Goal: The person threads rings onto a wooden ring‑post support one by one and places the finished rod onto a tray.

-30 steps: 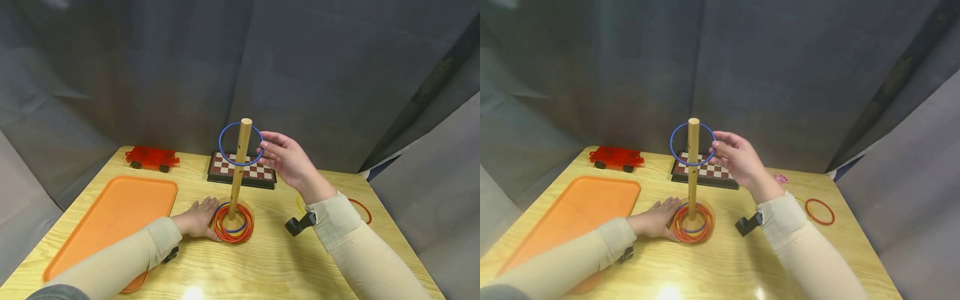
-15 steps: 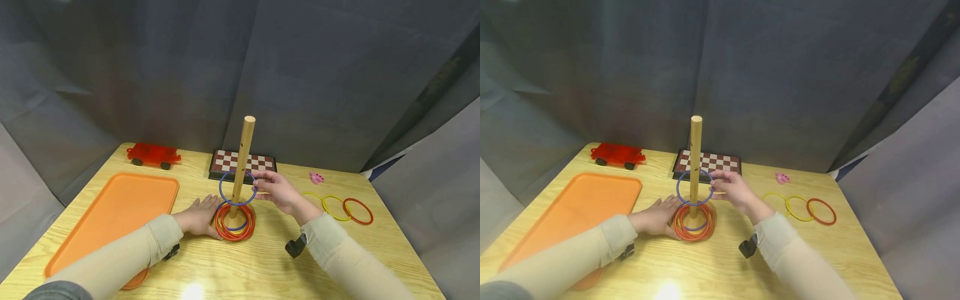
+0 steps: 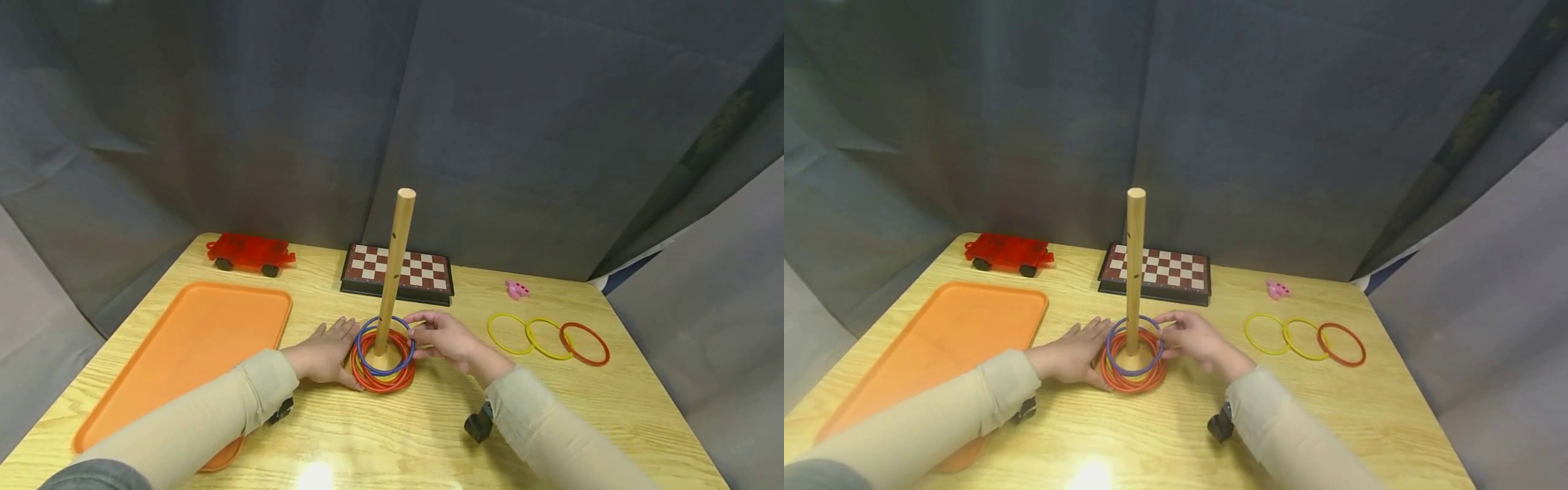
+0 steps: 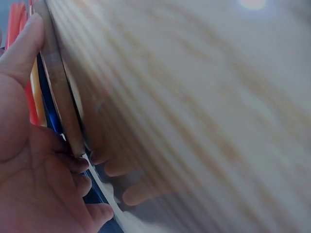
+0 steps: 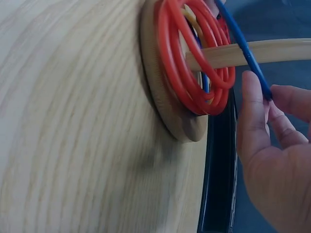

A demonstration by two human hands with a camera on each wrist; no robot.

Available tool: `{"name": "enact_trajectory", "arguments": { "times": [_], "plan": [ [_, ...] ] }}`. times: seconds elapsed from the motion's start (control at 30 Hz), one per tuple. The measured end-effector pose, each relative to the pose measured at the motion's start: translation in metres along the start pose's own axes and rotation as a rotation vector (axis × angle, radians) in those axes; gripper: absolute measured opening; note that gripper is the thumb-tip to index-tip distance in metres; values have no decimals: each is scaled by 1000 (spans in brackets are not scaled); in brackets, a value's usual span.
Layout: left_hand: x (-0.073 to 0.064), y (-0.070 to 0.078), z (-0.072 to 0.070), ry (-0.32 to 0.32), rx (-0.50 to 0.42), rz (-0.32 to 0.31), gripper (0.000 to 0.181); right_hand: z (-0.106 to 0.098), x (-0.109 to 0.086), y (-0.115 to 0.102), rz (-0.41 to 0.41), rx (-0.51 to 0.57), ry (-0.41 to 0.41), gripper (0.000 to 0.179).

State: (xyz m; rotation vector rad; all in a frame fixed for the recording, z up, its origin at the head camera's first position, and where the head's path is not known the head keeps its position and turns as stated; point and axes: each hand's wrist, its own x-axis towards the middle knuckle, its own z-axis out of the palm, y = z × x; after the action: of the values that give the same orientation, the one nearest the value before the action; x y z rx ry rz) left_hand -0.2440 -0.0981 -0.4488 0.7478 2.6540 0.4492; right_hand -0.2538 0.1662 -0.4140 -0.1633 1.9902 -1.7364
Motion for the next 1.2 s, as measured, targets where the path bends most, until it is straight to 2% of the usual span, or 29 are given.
{"name": "enact_trajectory", "arguments": {
  "times": [0.2, 0.37, 0.57, 0.7, 0.83, 0.93, 1.03, 1.2],
  "plan": [
    [1, -1, -2, -17, 14, -1, 121, -1, -2, 3, 6, -34, 21, 32],
    [1, -3, -1, -13, 26, 4, 121, -5, -4, 2, -22, -109, 30, 33],
    [1, -3, 0, -2, 28, 9, 121, -31, -13, 1, -61, -108, 66, 39],
    [0, -2, -1, 2, 27, 4, 121, -65, -25, -1, -86, -85, 147, 43],
    [-1, -1, -2, 3, 26, 0, 120, -116, -43, 2, -97, -33, 284, 53],
    [-2, -1, -1, -1, 22, 1, 120, -156, -57, 10, -97, -13, 398, 63],
    [-2, -1, 0, -5, 13, 3, 120, -190, -70, 21, -90, -36, 485, 74],
    [-2, -1, 1, -9, 5, 5, 120, -229, -94, 42, -40, -74, 610, 87]
  ]
}}
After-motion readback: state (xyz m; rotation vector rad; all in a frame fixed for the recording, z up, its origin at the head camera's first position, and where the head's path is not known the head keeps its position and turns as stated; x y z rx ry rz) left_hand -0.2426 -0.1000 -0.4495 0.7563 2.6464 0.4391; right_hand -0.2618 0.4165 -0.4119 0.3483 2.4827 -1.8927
